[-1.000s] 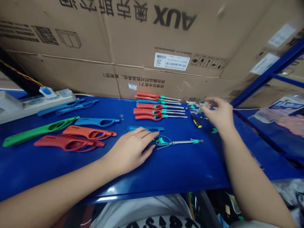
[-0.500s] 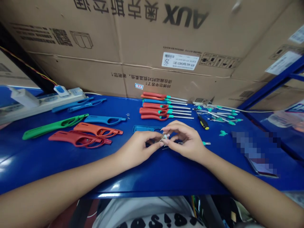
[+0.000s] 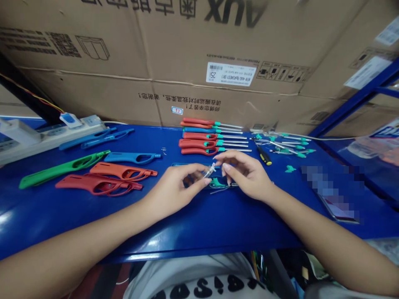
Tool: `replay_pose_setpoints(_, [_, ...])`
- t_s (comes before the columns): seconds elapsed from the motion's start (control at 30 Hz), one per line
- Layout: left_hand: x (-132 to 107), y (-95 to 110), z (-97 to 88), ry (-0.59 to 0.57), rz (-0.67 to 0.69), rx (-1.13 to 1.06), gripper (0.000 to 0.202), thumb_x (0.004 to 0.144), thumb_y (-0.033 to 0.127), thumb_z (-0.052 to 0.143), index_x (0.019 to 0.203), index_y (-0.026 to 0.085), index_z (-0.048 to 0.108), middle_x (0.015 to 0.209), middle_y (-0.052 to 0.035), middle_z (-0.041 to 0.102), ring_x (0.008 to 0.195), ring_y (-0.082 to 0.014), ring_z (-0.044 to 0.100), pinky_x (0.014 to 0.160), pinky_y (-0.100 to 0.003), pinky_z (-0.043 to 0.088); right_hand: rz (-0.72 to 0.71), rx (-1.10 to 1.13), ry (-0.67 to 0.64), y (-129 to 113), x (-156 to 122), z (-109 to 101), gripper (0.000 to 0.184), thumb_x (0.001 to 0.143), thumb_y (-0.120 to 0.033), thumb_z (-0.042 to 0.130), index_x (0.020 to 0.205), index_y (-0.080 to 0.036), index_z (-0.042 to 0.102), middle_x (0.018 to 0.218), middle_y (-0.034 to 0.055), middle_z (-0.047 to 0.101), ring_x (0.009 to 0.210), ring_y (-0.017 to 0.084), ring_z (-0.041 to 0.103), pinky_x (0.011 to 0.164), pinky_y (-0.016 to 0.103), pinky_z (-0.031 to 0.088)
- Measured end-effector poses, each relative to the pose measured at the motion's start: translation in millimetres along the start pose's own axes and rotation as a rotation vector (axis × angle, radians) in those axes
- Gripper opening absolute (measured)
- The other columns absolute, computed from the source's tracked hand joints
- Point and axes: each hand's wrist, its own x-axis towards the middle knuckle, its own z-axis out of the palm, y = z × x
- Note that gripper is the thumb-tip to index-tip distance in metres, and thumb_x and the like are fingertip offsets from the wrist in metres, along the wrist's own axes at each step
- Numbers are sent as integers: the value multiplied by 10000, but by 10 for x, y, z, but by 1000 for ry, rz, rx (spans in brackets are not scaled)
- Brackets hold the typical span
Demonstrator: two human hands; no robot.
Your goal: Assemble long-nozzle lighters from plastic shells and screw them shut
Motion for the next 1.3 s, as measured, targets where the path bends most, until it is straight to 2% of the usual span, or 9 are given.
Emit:
replay_pose_setpoints(0.17, [41,-27,-82,35,-41,49,241,953,407,627,975,209,763,846,3,752,705,-141,638,644,-237,466,21,-365,-325,-54,0,-137,310,875,-285,718,1152,-206,602,972,24,610,677,100,478,610,239,445])
replay_pose_setpoints(0.33, [84,-84,-77,29,-68,56,289,958,427,593,943,178,739,763,-2,703,647,-135,585,591,-234,428,29,-531,-397,-78,-24,-103,353,852,-304,745,1148,-200,583,990,27,612,712,117,488,654,251,417])
replay_pose_setpoints(0.5, [91,-97,-66,-15,-89,4,321,955,453,577,941,166,722,778,-18,687,678,-151,585,614,-244,445,10,-482,-347,-30,-21,-50,165,925,-304,658,1044,-205,603,936,16,615,675,108,486,636,245,401])
replay_pose_setpoints(0.73, [71,-58,-48,-71,-87,-10,298,956,438,582,941,175,722,799,-13,682,694,-147,583,649,-251,463,-12,-504,-279,-27,-22,-81,172,938,-258,618,1100,-198,615,947,23,639,681,111,508,644,246,405])
replay_pose_setpoints(0.93, [82,-72,-50,-35,-114,-32,294,954,435,583,950,168,706,780,-15,681,657,-139,586,627,-245,483,-8,-552,-462,-58,-17,-163,99,895,-248,695,979,-197,684,1037,49,629,816,144,583,710,260,451])
replay_pose_setpoints(1.03, [92,-109,-36,-50,-144,-62,298,947,441,586,952,164,696,768,-14,665,645,-140,597,625,-256,510,-3,-511,-461,-32,-3,-152,53,922,-202,647,912,-189,697,1020,54,631,806,137,592,708,259,467])
replay_pose_setpoints(1.1, [100,-139,-20,-52,-176,-109,282,926,433,612,953,161,681,759,-7,647,630,-137,604,617,-261,524,51,-420,-402,2,6,-129,68,922,-215,642,878,-178,678,905,38,637,692,113,573,625,240,462])
replay_pose_setpoints(1.23, [114,-180,2,-51,-239,-190,243,875,394,669,948,162,650,750,6,620,607,-127,603,605,-260,533,368,-123,-306,83,18,-81,174,941,-360,615,908,-190,601,572,-48,564,455,101,529,462,220,461])
replay_pose_setpoints(1.3, [117,-193,1,-45,-247,-181,245,873,399,670,945,166,650,760,0,623,623,-130,602,612,-264,533,418,-7,-250,126,26,-62,223,931,-411,625,930,-190,593,552,-55,562,453,109,556,463,229,496])
